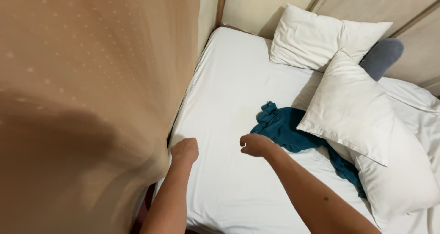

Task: The person makes a bed by first arranging pillows and a bolster at the head of the bed. They then pull a white fitted sheet over the mattress, tucking and smoothing it around the corners and sides. A teal cloth is briefly moved aside during the process.

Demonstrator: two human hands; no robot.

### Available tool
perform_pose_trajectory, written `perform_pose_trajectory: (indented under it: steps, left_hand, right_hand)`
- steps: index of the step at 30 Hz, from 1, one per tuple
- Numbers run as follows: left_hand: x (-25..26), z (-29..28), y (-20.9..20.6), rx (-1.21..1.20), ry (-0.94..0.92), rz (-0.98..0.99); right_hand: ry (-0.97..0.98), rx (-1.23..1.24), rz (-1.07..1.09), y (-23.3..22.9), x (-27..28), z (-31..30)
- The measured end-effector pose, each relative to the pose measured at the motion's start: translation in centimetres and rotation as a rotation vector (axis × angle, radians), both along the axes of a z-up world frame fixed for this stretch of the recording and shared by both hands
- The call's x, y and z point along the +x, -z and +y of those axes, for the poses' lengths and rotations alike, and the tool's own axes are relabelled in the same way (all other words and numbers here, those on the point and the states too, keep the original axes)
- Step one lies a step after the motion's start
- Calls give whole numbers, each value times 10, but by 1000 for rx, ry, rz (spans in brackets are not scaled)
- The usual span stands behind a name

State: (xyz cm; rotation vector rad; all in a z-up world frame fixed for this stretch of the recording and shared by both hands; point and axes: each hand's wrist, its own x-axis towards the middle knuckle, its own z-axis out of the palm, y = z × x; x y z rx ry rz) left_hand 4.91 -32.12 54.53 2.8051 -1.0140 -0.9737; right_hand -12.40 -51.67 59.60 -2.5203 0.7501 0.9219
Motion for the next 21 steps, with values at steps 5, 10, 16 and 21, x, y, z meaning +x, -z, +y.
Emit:
perform_pose_trajectory:
  steps: [5, 10, 16, 21]
  left_hand:
    - [23, -16, -12, -89, -51, 29]
    - [34, -40, -32, -168, -45, 49]
    - [55, -61, -41, -180, -71, 57]
    - [99, -108, -15, -154, -138, 95]
  right_hand:
    - [0, -28, 2, -15, 26, -2]
    - [-32, -53, -22, -17, 42, -20]
    - [-95, -157, -29, -15, 76, -78]
    - [-129, -182, 16, 8, 148, -160]
